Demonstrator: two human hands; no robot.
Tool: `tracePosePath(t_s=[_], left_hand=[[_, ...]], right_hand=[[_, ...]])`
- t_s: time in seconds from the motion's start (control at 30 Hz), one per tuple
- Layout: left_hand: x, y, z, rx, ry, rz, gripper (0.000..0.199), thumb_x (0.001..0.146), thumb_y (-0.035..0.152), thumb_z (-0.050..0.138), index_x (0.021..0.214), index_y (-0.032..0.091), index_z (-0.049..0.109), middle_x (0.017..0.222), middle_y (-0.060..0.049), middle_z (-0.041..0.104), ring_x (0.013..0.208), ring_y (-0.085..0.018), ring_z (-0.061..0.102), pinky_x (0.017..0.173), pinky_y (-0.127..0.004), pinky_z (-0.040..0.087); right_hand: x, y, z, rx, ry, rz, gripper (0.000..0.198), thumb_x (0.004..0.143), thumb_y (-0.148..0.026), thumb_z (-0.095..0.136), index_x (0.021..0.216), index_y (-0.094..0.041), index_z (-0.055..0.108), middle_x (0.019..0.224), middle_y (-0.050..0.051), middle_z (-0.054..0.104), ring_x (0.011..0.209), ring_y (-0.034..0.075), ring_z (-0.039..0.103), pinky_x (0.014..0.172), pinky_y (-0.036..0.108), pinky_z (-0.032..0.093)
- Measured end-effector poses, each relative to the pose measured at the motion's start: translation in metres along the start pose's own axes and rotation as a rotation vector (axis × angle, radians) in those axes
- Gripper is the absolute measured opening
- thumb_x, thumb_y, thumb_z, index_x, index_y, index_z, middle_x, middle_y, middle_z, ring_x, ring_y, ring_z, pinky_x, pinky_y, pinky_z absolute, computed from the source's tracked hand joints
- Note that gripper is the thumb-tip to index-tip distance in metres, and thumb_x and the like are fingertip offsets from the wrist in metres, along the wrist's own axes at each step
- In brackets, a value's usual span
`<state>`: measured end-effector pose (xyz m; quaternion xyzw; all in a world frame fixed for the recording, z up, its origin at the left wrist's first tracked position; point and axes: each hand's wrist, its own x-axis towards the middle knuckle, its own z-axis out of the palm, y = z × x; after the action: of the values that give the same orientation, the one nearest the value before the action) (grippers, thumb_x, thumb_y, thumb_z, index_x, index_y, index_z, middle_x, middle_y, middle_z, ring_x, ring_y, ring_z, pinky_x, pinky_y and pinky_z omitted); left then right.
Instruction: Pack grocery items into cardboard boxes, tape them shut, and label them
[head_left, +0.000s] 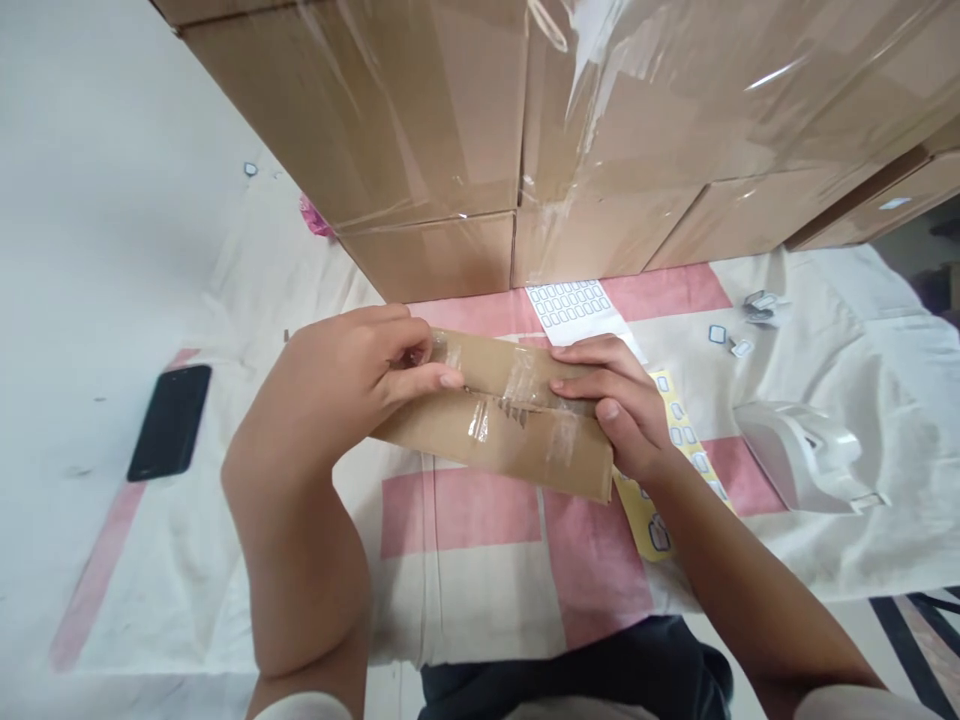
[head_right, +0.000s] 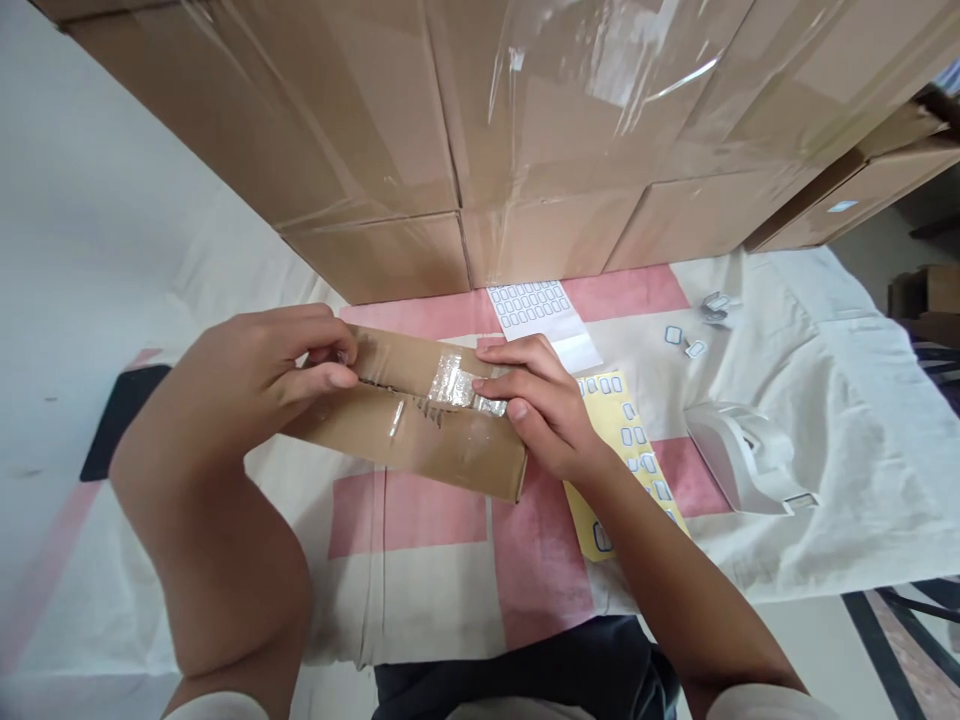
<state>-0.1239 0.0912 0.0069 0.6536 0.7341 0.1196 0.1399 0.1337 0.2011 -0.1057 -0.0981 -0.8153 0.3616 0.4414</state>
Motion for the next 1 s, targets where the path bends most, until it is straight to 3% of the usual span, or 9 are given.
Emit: tracePosePath(t_s=[0.23,0.43,0.57,0.63,0.8,1.0], left_hand=[[-0.003,0.0,-0.001,-0.009,0.031,0.002,0.055,0.096,0.073,0.038,0.083,0.025,0.06,0.093,-0.002,0.058,0.072,-0.017,0.053,0.063,-0.034,0.037],[-0.006,-0.007,0.001,-0.002,0.086,-0.025,0.053,0.092,0.077,0.044,0.11,0.035,0.07,0.111,-0.003,0.056,0.073,-0.017,0.056,0.064,-0.034,0.04],[-0.006,-0.016,0.002,-0.028,0.138,-0.014,0.061,0.093,0.076,0.043,0.143,0.043,0.053,0.119,-0.004,0.056,0.075,-0.018,0.056,0.066,-0.033,0.043],[-0.007,-0.02,0.001,-0.069,0.143,-0.006,0.063,0.096,0.073,0.037,0.151,0.044,0.044,0.125,-0.005,0.055,0.079,-0.018,0.058,0.07,-0.033,0.046],[-0.009,-0.033,-0.004,-0.166,0.099,-0.024,0.063,0.096,0.069,0.043,0.153,0.041,0.043,0.138,-0.006,0.055,0.1,-0.024,0.063,0.082,-0.035,0.051],[-0.007,-0.054,-0.003,-0.205,-0.083,-0.033,0.084,0.077,0.071,0.071,0.151,0.04,0.046,0.148,-0.005,0.057,0.12,-0.031,0.061,0.092,-0.037,0.052]], right_hand=[[0.001,-0.003,0.001,-0.026,0.006,0.013,0.033,0.104,-0.034,0.045,0.117,-0.03,0.074,0.125,0.008,0.067,0.118,0.03,0.06,0.1,0.054,0.051],[0.0,-0.003,0.0,-0.027,0.009,0.043,0.033,0.104,-0.034,0.045,0.118,-0.031,0.074,0.127,0.008,0.065,0.121,0.029,0.059,0.104,0.053,0.05],[-0.001,-0.004,0.0,-0.004,-0.01,0.043,0.033,0.104,-0.034,0.044,0.114,-0.031,0.075,0.125,0.008,0.066,0.119,0.029,0.061,0.102,0.053,0.051],[-0.001,-0.004,0.0,0.004,-0.019,0.049,0.034,0.104,-0.036,0.043,0.111,-0.031,0.076,0.124,0.008,0.067,0.118,0.029,0.061,0.101,0.054,0.052],[-0.002,-0.002,0.001,0.002,0.002,0.054,0.033,0.103,-0.036,0.044,0.108,-0.03,0.076,0.122,0.008,0.068,0.118,0.03,0.061,0.101,0.055,0.051],[-0.001,-0.002,0.002,-0.037,0.012,0.043,0.035,0.103,-0.039,0.043,0.105,-0.029,0.077,0.12,0.008,0.07,0.115,0.03,0.063,0.098,0.055,0.053]])
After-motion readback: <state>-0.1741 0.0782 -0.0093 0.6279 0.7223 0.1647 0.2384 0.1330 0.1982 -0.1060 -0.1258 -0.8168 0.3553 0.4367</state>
